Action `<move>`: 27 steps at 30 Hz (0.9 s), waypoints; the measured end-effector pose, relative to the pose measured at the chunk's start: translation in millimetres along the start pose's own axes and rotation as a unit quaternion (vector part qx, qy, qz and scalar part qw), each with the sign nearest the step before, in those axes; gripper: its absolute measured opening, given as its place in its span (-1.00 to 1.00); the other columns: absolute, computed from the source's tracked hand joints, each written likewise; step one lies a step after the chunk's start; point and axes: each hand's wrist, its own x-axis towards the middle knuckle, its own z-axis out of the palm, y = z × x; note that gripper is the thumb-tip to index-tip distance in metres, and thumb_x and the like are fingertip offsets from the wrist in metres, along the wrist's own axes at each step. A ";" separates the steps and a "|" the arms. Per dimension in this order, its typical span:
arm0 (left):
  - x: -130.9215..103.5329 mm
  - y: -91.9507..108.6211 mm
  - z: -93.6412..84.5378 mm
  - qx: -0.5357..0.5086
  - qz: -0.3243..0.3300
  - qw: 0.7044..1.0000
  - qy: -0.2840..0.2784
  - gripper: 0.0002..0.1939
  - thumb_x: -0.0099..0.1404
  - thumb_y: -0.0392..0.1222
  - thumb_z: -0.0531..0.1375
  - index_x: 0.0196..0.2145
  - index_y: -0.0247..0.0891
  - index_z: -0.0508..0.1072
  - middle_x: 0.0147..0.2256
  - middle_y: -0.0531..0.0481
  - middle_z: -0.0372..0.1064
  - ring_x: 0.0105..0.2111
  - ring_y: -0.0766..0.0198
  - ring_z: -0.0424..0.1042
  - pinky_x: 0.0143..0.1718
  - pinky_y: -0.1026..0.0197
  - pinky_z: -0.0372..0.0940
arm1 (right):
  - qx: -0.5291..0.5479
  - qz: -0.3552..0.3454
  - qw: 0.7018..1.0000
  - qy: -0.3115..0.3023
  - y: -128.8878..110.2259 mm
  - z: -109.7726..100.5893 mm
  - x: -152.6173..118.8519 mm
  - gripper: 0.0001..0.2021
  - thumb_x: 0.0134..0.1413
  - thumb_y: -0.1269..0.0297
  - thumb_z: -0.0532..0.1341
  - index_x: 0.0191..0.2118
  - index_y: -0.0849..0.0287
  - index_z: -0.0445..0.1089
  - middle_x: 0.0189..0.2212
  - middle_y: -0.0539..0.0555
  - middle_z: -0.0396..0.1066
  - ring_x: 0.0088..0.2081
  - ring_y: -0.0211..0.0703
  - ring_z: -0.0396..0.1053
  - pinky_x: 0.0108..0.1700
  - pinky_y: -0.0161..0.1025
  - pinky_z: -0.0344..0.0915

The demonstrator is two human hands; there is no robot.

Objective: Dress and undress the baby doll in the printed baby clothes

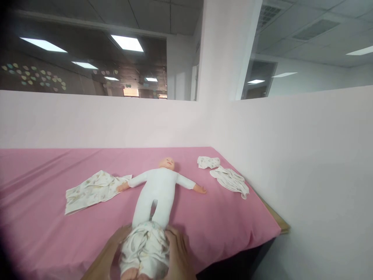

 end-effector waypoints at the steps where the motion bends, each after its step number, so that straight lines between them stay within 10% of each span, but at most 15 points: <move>1: 1.6 3.0 -1.6 -0.015 -0.007 1.000 -0.009 -0.10 -0.09 0.14 0.39 0.20 -0.06 0.27 0.08 -0.16 0.37 0.04 -0.20 0.38 -0.04 0.01 0.42 | -0.012 0.003 1.000 0.011 0.3 4.9 -3.2 -0.06 -0.37 0.21 0.43 0.22 0.11 0.05 0.14 0.24 0.16 0.17 0.20 0.11 0.20 0.05 0.07; 9: -4.3 7.9 -12.2 -0.066 -0.015 0.997 -0.035 -0.06 -0.05 0.16 0.40 0.23 -0.12 0.17 0.17 -0.14 0.27 0.13 -0.03 0.30 0.12 0.06 0.28 | -0.048 0.013 0.999 0.016 -22.1 8.4 -20.4 0.14 -0.38 0.27 0.39 0.35 0.06 -0.25 0.22 0.23 0.05 0.26 0.21 -0.01 0.23 0.10 0.07; 17: -10.6 8.9 -21.3 -0.011 -0.006 0.998 -0.061 -0.14 0.06 0.10 0.36 0.25 -0.16 0.18 0.16 -0.21 0.27 0.13 -0.06 0.29 0.11 0.02 0.27 | 0.017 -0.023 0.998 0.055 -5.6 8.2 -16.3 -0.14 -0.13 0.10 0.32 0.29 0.17 -0.02 0.16 0.28 0.21 0.18 0.16 0.19 0.18 0.04 0.18; 27: -0.6 40.6 -33.4 0.102 0.116 0.988 -0.023 -0.52 0.32 0.09 0.13 0.12 -0.14 0.35 0.00 -0.13 0.41 0.02 0.00 0.35 0.07 0.00 0.26 | 0.106 0.054 0.992 0.037 -47.9 -31.6 -6.8 -0.61 -0.02 0.11 0.28 -0.06 0.15 0.40 -0.13 0.11 0.43 -0.04 0.00 0.38 0.04 -0.11 0.31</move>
